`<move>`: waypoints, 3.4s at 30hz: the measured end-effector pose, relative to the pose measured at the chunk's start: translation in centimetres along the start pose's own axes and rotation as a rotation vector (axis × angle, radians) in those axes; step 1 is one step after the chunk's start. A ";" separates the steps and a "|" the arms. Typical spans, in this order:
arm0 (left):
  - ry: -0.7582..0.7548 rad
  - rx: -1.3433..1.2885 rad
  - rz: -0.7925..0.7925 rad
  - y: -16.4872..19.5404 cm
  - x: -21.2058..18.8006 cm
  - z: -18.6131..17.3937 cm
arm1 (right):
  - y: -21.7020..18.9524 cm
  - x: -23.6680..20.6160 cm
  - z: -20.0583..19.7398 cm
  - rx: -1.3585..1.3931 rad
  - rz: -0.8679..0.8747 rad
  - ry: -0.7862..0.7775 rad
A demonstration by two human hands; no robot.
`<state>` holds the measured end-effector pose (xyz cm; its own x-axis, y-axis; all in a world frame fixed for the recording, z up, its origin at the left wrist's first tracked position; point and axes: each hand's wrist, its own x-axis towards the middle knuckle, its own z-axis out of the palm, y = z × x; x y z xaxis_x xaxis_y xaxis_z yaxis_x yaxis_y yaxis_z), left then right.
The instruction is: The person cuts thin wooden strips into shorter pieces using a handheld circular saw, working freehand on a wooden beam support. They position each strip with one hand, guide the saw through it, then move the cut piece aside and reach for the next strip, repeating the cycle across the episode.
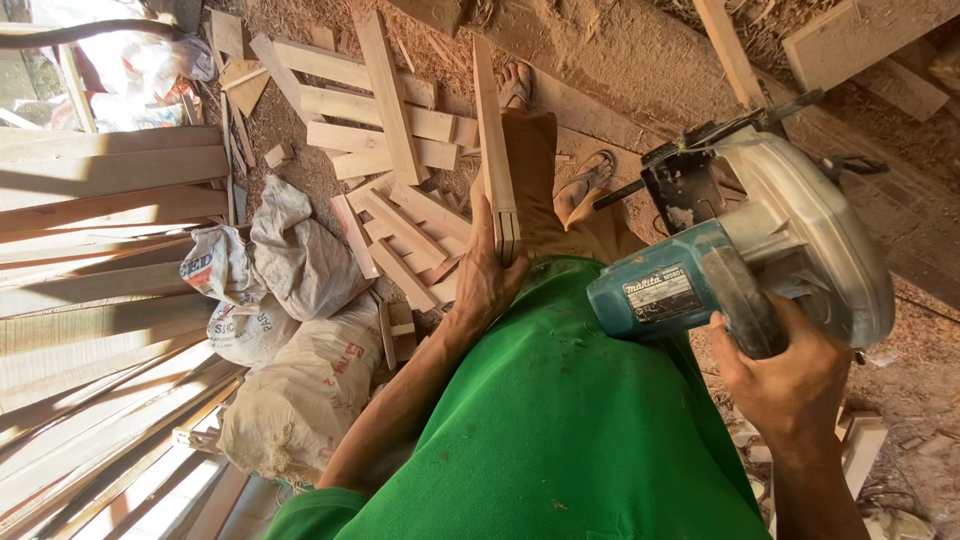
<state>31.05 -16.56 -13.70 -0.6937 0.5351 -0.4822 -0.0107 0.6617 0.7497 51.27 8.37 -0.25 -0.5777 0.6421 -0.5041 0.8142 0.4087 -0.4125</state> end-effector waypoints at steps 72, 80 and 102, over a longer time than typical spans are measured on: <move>0.212 -0.086 -0.171 2.4 12.5 -10.0 | -16.8 9.3 2.8 0.314 -0.626 -0.352; 0.220 -0.003 -0.137 1.6 12.9 -10.7 | -17.2 9.7 3.8 0.371 -0.635 -0.322; 0.222 -0.091 0.021 -3.4 14.1 -14.6 | -19.7 10.5 6.4 0.395 -0.654 -0.372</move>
<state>10.78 -18.88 -16.45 -0.8356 0.4129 -0.3624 -0.0529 0.5961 0.8012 28.78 2.91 -2.30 -0.9629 0.0723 -0.2600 0.2692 0.3226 -0.9074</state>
